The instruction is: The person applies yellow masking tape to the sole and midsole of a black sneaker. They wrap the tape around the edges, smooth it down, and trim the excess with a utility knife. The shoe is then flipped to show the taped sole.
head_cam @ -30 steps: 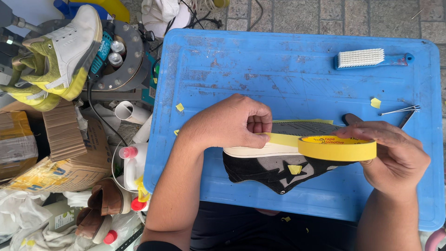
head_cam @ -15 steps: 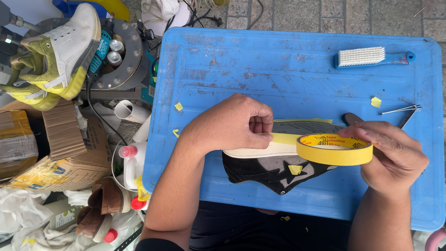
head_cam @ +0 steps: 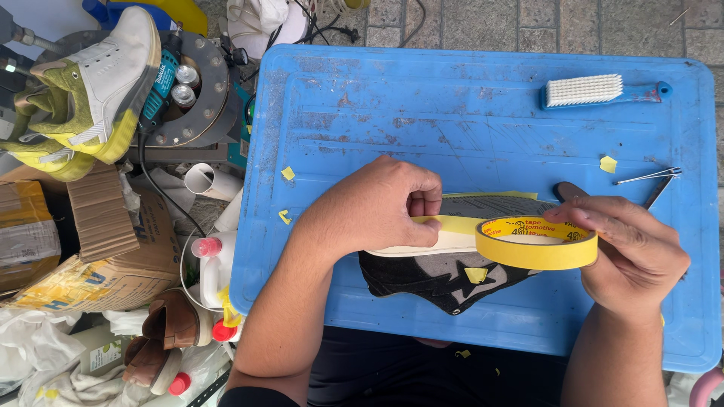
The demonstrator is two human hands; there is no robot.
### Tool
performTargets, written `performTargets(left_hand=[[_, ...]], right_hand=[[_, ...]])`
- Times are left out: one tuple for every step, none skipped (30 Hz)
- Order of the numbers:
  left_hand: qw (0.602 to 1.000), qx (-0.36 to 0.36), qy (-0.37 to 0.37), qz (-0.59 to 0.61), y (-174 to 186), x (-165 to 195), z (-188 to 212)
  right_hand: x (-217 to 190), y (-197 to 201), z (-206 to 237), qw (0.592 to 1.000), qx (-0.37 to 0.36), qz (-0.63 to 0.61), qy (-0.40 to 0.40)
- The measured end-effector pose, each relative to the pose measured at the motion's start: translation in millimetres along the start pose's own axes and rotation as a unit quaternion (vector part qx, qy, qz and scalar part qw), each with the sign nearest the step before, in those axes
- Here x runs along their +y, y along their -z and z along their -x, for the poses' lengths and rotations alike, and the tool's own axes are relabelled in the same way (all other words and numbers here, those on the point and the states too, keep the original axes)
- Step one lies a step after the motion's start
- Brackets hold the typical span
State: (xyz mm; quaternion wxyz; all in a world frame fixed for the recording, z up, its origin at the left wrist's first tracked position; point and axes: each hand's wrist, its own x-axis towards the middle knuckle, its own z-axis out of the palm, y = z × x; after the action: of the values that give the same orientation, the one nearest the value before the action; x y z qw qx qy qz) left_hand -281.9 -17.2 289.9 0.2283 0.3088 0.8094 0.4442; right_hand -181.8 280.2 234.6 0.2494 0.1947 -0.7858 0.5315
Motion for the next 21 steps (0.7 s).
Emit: performTargets(left_hand=[[1.0, 0.003, -0.001, -0.007, -0.4, 1.0, -0.1], [1.0, 0.004, -0.003, -0.012, -0.7, 2.0, -0.2], [1.0, 0.006, -0.005, -0.016, -0.6, 3.0, -0.4], [1.0, 0.007, -0.007, -0.021, -0.4, 3.8, -0.7], [1.0, 0.003, -0.009, -0.025, 0.1, 4.4, -0.8], [1.0, 0.0, -0.01, -0.029, 0.8, 4.7, -0.9], [0.999, -0.003, -0.011, -0.033, 1.4, 4.9, -0.9], [0.999, -0.006, -0.015, -0.03, 1.8, 4.9, -1.5], [0.999, -0.008, -0.02, -0.027, 2.3, 4.7, -1.8], [0.999, -0.011, -0.024, -0.024, 2.5, 4.3, -1.9], [1.0, -0.011, -0.022, -0.015, 2.9, 3.8, -2.5], [1.0, -0.012, -0.02, -0.006, 3.1, 3.2, -3.5], [1.0, -0.013, -0.018, 0.004, 2.4, 2.9, -4.2], [1.0, -0.009, -0.017, 0.004, 1.7, 2.6, -4.6], [1.0, -0.005, -0.016, 0.003, 1.0, 2.3, -4.6], [1.0, -0.001, -0.015, 0.002, 0.5, 2.0, -4.6], [1.0, 0.0, -0.018, 0.002, 0.3, 1.6, -5.0], [1.0, 0.001, -0.021, 0.001, 0.3, 1.3, -5.0], [1.0, 0.002, -0.023, 0.001, 0.0, 1.1, -5.1], [1.0, 0.001, -0.021, 0.003, 0.0, 1.0, -5.2], [1.0, 0.0, -0.02, 0.004, 0.0, 1.0, -5.2]], right_hand=[[-0.6, 0.1, -0.6, 1.0, 0.0, -0.001, 0.003], [-1.4, 0.3, -1.0, 1.0, -0.003, 0.002, 0.004], [-2.4, 0.4, -0.9, 1.0, -0.006, 0.004, 0.006], [-3.1, 0.4, -1.0, 1.0, -0.007, 0.006, 0.006], [-3.7, 0.5, -1.0, 1.0, -0.007, 0.009, 0.007], [-4.3, 0.1, -0.8, 1.0, -0.007, 0.011, 0.007], [-4.2, -0.2, -1.1, 1.0, -0.006, 0.01, 0.007], [-4.0, -0.5, -1.1, 1.0, -0.006, 0.01, 0.008], [-3.5, -0.7, -1.6, 1.0, -0.006, 0.007, 0.008], [-2.9, -0.9, -2.0, 1.0, -0.006, 0.004, 0.009], [-2.2, -1.1, -2.2, 1.0, -0.006, 0.0, 0.01], [-1.6, -1.3, -2.2, 1.0, -0.006, -0.003, 0.011], [-1.5, -0.7, -1.7, 1.0, -0.005, -0.005, 0.008], [-1.5, -0.2, -1.2, 1.0, -0.003, -0.007, 0.005], [-0.9, 0.4, -1.0, 1.0, -0.002, -0.008, 0.0], [-0.5, 0.7, -0.7, 1.0, -0.001, -0.008, -0.004], [-0.1, 1.0, -0.3, 1.0, -0.002, -0.01, 0.001], [0.5, 0.8, 0.1, 1.0, -0.003, -0.013, 0.006], [0.9, 0.7, 0.6, 1.0, -0.003, -0.014, 0.008], [1.1, 0.4, 0.9, 1.0, -0.003, -0.016, 0.01], [1.3, 0.2, 1.2, 1.0, -0.002, -0.016, 0.01]])
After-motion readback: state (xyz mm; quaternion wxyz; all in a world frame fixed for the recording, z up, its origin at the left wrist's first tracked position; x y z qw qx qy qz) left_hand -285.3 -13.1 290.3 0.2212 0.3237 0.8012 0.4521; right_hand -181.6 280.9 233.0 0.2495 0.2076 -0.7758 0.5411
